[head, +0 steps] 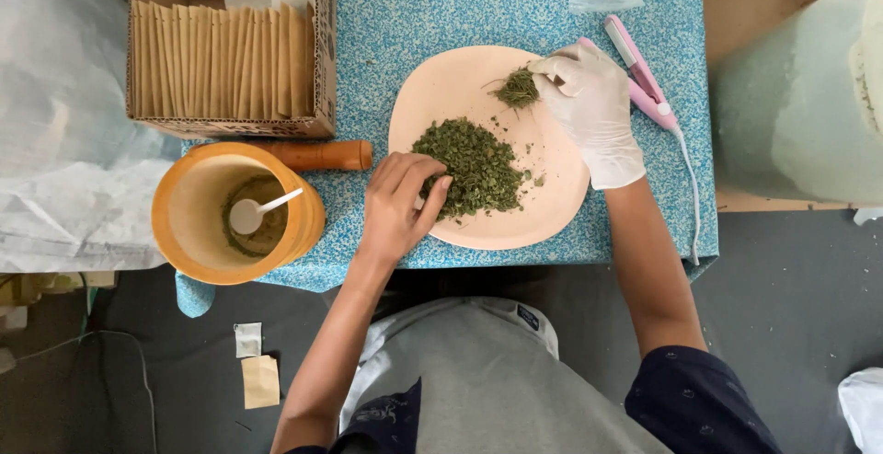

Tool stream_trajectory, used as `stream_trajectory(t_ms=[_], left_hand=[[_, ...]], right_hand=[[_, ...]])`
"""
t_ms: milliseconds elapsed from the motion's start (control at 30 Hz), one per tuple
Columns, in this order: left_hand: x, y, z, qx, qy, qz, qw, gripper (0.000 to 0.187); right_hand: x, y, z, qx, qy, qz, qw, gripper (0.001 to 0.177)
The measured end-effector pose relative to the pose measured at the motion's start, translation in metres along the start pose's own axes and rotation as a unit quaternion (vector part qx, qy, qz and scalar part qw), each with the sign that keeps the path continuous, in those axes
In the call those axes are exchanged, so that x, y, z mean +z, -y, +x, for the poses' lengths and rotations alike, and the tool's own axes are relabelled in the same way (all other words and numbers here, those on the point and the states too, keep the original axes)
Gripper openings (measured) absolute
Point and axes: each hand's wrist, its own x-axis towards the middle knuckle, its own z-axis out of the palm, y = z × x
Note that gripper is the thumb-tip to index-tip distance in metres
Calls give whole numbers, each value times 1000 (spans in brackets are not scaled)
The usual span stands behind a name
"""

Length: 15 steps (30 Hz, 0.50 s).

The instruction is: Sorting dried tea leaves on a plate to remove stems and debris by hand.

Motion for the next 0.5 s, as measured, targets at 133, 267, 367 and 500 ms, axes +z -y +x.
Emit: stream_trajectory(t_ms=[133,267,367,500], left_hand=[[0,0,0,-2,-2,-1,1000,17],[2,1,-1,2,-1,7,1000,16],[2,1,1,9,-3,15,1000,14],[1,-1,2,12,2,22,1000,15]], right_hand=[[2,-1,-1,18,14,-29,999,7],[-1,0,-1,24,32,-18,999,11],[-1,-2,-1,24,54,-29,998,13],[0,-4,-4,33,60,-30,997,10]])
